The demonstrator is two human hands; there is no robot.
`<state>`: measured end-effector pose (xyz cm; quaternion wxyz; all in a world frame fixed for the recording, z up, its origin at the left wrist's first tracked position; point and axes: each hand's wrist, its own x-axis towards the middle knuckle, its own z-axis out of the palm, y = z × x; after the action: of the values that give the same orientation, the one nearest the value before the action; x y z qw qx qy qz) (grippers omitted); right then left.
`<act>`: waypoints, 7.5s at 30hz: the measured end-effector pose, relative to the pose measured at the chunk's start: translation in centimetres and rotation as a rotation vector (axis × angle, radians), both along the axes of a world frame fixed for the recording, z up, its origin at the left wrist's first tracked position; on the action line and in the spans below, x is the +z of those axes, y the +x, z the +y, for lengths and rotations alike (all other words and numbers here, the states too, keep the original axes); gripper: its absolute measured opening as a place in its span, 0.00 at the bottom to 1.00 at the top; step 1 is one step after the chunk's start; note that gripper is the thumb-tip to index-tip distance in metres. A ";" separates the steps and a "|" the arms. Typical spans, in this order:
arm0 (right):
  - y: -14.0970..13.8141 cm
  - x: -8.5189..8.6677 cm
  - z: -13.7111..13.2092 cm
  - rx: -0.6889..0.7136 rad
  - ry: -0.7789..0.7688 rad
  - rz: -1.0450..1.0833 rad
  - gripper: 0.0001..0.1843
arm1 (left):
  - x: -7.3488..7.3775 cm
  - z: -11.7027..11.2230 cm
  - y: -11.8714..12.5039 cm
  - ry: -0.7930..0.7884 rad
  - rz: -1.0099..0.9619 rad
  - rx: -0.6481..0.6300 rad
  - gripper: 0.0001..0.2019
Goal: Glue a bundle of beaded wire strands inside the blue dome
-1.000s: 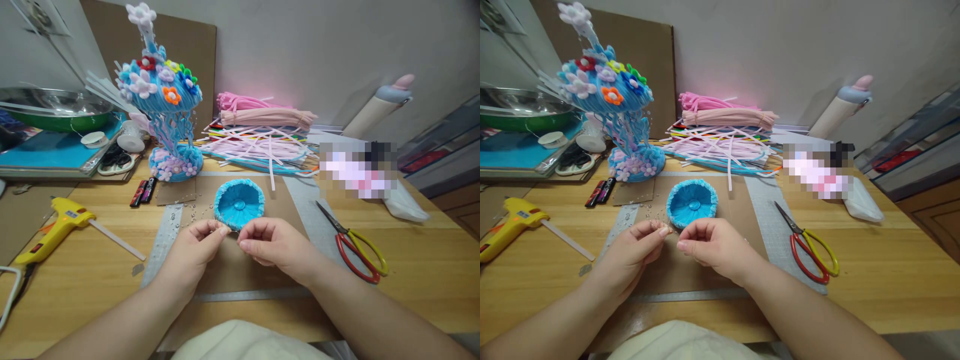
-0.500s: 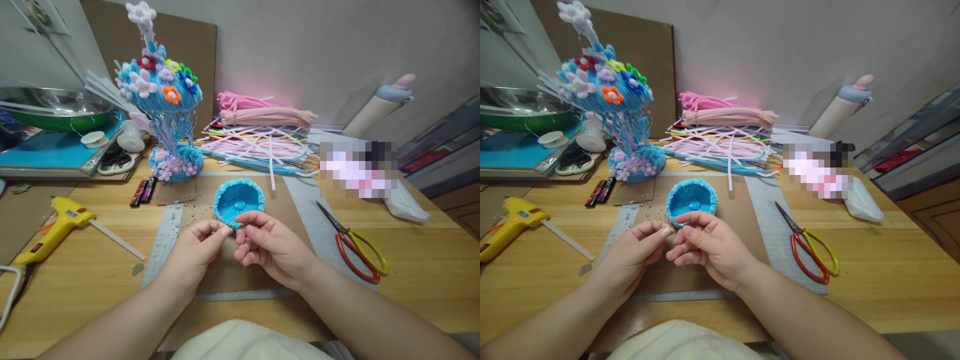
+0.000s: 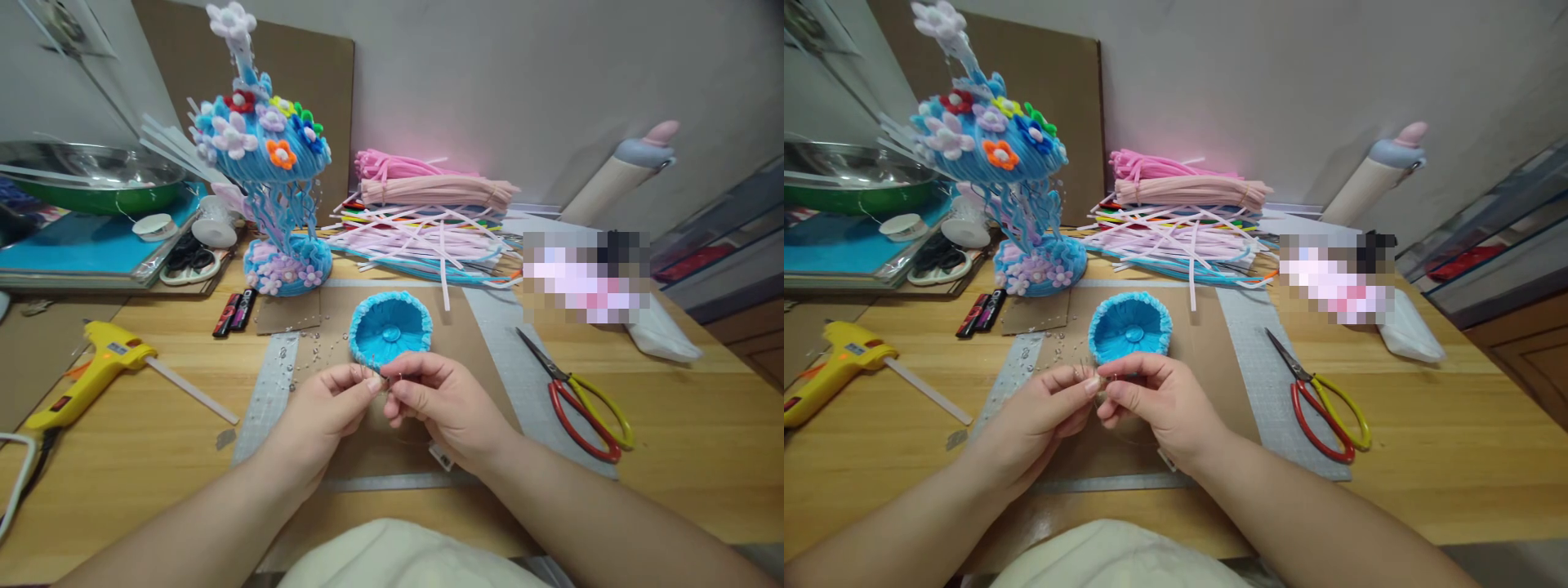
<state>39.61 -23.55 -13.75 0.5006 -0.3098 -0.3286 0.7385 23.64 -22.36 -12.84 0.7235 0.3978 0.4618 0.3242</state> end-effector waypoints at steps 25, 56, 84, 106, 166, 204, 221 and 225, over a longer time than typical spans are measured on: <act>0.5 -0.5 0.4 -0.042 0.153 -0.165 0.06 | 0.6 -0.1 0.1 -0.013 0.001 -0.024 0.13; 1.0 0.9 0.2 -0.234 0.657 -0.702 0.06 | 0.4 -0.2 0.0 -0.037 -0.068 -0.092 0.10; 1.6 0.6 1.0 -0.140 0.621 -0.497 0.04 | 0.9 -0.1 -0.4 -0.071 -0.033 -0.113 0.15; -0.4 0.8 -0.2 0.123 0.012 -0.359 0.17 | 0.2 0.3 -0.2 -0.276 -0.318 -0.020 0.10; 0.2 0.6 0.1 -0.027 -0.122 -0.063 0.13 | 0.6 0.0 0.4 0.028 0.093 0.051 0.14; 2.2 -0.6 1.8 0.061 0.233 -0.229 0.06 | 0.5 -0.1 -0.2 -0.106 -0.182 -0.203 0.15; 2.5 0.0 1.8 0.063 0.339 -0.328 0.07 | 1.3 -0.1 -0.2 -0.220 -0.246 -0.288 0.16; 1.9 0.3 1.3 -0.003 0.353 -0.316 0.08 | 1.1 -0.1 -0.2 -0.169 -0.243 -0.249 0.15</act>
<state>41.55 -22.29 -13.49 0.4903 -0.3296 -0.5264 0.6115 23.40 -22.44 -11.78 0.8393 0.3479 0.3436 0.2379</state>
